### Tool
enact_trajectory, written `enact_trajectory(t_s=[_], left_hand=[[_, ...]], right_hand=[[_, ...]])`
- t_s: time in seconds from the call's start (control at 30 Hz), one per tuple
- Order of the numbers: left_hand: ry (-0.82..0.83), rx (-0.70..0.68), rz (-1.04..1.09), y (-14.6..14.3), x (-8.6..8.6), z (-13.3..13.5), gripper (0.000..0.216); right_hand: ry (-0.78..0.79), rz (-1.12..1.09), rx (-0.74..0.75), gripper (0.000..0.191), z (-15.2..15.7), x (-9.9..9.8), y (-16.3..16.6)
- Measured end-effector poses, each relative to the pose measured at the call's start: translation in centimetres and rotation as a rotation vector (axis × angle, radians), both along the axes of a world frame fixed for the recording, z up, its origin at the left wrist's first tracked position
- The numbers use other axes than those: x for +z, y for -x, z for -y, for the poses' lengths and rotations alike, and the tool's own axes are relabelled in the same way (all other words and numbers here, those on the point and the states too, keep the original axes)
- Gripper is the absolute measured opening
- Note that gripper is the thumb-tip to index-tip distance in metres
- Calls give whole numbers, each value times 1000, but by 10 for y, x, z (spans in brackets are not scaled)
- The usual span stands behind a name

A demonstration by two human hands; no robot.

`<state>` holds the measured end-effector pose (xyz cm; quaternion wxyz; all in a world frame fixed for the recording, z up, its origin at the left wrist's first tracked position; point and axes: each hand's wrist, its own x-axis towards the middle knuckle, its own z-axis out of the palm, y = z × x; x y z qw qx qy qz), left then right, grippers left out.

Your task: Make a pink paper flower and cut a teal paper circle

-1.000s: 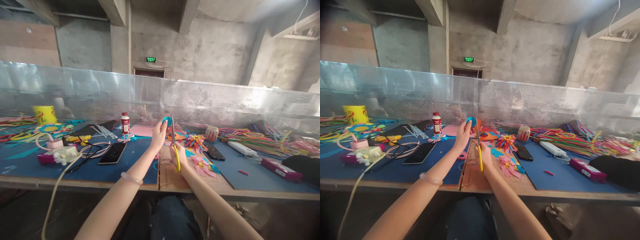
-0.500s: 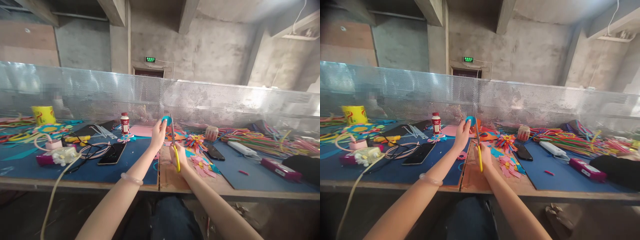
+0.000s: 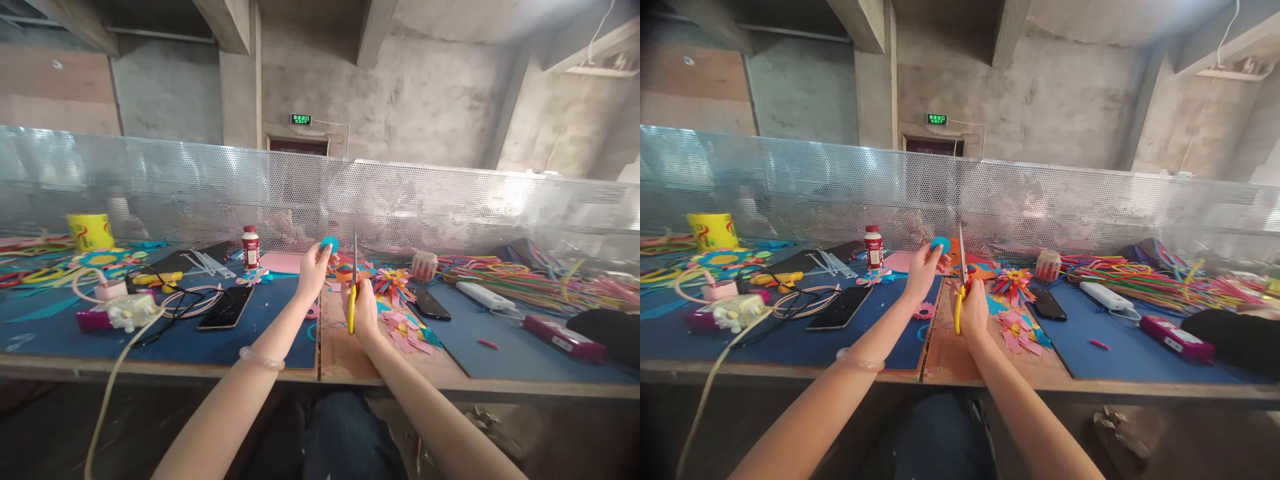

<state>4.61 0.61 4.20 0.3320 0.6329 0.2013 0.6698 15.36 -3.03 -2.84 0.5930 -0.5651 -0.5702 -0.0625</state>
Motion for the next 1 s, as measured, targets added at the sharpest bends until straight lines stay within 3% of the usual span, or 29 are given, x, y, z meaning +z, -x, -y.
enact_trajectory(t_s=[0.23, 0.6, 1.0], left_hand=[[52, -89, 14, -2, -4, -5, 23], [95, -288, 14, 2, -4, 3, 19], [120, -270, 80, 6, -3, -5, 21]], right_hand=[[-66, 6, -45, 28, -2, -2, 0], [26, -41, 78, 26, 0, 0, 0], [183, -70, 273, 33, 14, 20, -10]])
